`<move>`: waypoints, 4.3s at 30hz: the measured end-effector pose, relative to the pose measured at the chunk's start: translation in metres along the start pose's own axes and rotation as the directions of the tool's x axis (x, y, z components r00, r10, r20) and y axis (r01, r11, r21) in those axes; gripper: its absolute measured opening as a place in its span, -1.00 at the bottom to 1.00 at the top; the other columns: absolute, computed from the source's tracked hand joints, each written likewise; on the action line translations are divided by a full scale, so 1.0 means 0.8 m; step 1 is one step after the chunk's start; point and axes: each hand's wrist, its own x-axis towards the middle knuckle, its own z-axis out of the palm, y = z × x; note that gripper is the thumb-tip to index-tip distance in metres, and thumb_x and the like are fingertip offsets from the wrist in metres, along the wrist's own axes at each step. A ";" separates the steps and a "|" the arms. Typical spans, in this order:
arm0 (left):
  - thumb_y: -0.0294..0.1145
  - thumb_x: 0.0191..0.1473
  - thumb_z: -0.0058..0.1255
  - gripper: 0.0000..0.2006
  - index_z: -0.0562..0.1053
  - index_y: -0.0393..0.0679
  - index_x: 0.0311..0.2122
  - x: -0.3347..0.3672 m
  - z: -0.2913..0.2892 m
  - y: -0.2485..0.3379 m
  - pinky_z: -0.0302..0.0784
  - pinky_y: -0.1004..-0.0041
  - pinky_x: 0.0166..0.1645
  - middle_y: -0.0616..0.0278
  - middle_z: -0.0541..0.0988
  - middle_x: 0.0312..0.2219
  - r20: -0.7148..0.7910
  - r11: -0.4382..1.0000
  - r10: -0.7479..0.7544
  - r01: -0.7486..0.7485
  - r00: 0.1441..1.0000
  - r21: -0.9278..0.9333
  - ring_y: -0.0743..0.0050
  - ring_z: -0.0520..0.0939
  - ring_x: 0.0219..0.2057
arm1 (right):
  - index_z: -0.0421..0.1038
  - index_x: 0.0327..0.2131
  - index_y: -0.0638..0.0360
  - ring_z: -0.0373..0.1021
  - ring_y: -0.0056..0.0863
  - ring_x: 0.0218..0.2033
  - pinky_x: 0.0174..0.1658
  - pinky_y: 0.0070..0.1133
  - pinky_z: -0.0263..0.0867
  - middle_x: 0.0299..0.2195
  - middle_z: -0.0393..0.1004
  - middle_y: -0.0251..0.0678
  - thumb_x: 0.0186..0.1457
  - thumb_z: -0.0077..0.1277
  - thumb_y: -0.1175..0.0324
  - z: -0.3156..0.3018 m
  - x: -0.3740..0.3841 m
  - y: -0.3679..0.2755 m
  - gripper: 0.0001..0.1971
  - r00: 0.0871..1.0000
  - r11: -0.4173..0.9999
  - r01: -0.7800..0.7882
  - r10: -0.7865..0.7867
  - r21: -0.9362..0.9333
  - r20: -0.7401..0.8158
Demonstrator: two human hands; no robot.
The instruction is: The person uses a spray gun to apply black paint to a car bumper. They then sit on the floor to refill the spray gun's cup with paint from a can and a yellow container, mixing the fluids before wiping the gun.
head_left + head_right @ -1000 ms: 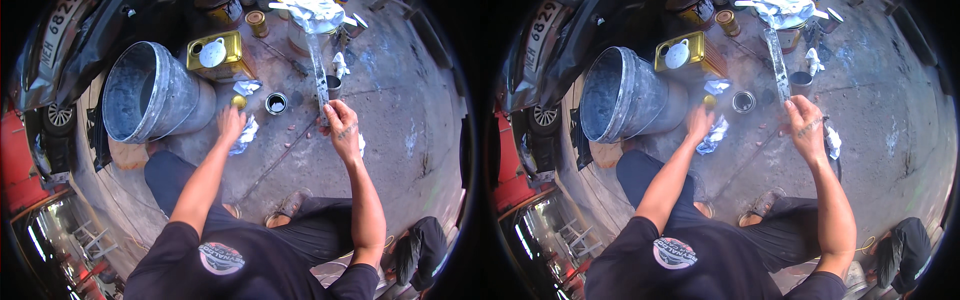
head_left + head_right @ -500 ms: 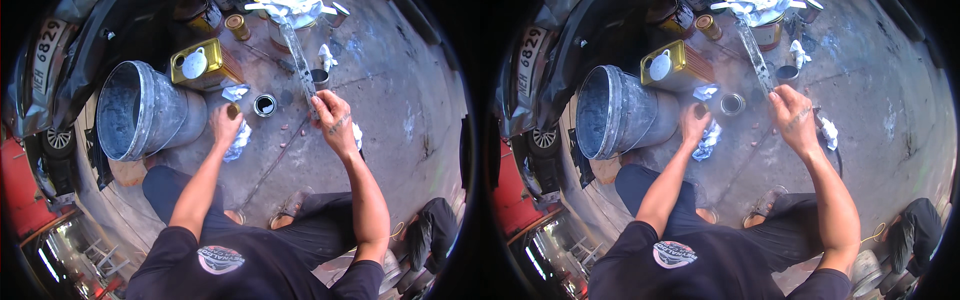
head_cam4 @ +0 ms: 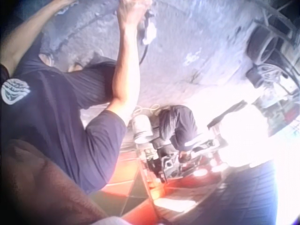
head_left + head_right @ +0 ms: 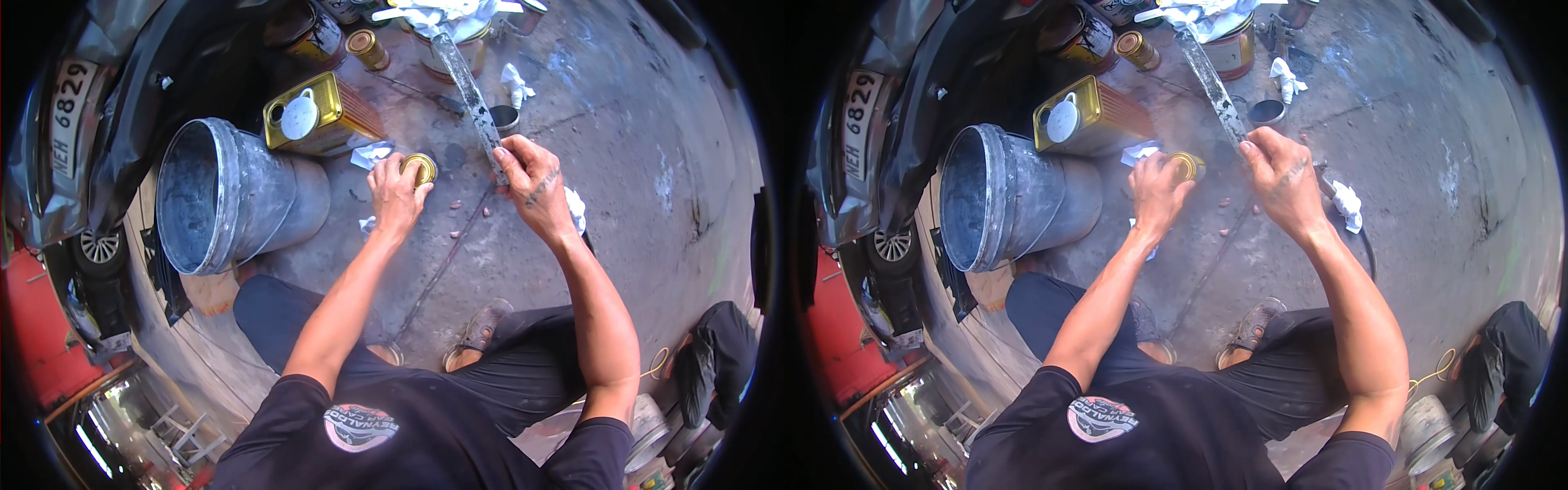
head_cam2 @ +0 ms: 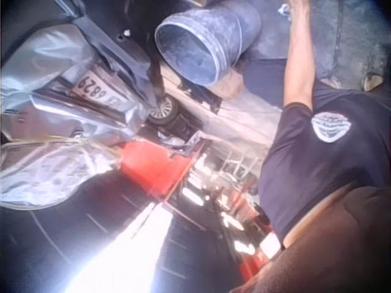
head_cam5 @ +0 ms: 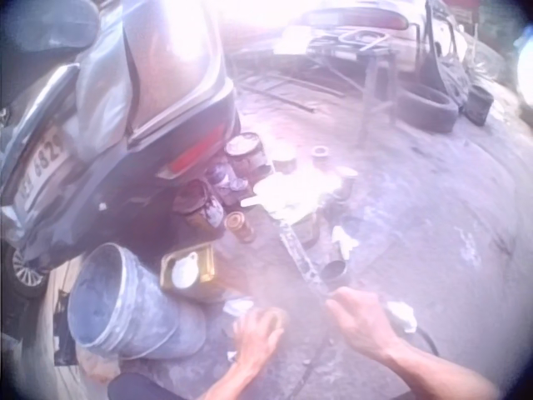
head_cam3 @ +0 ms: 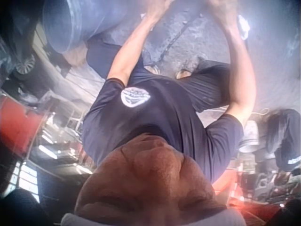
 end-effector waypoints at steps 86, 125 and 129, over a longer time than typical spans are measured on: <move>-0.14 -0.19 0.45 0.00 0.20 -0.17 0.37 0.103 -0.092 0.038 0.26 -0.24 0.31 -0.13 0.50 0.03 0.302 0.959 0.181 -0.235 0.936 0.155 -0.19 0.48 0.12 | 0.53 -0.21 0.28 0.53 -0.65 -0.44 -0.44 -0.63 0.43 -0.44 0.56 -0.39 0.41 0.04 0.29 -0.062 0.108 0.014 -0.77 0.976 0.960 0.158 -0.117 0.231 -0.182; -0.19 -0.19 0.58 0.08 0.20 -0.24 0.41 0.399 -0.151 -0.392 0.35 0.10 0.46 -0.19 0.36 0.36 0.519 0.852 -0.477 0.227 0.709 0.472 -0.10 0.36 0.41 | 0.49 -0.18 0.30 0.47 -0.62 -0.54 -0.46 -0.64 0.37 -0.48 0.55 -0.32 0.46 0.03 0.23 -0.177 -0.101 -0.029 -0.73 0.866 0.958 -0.286 0.253 -0.013 -0.430; -0.27 -0.08 0.49 -0.24 0.45 -0.28 0.24 0.396 -0.168 -0.361 0.51 0.10 0.34 -0.21 0.55 0.19 0.563 0.852 -0.416 0.091 0.714 0.515 -0.09 0.55 0.26 | 0.49 -0.17 0.29 0.47 -0.62 -0.54 -0.46 -0.64 0.37 -0.47 0.57 -0.32 0.46 0.02 0.22 -0.192 -0.105 -0.054 -0.73 0.870 0.957 -0.288 0.244 -0.039 -0.428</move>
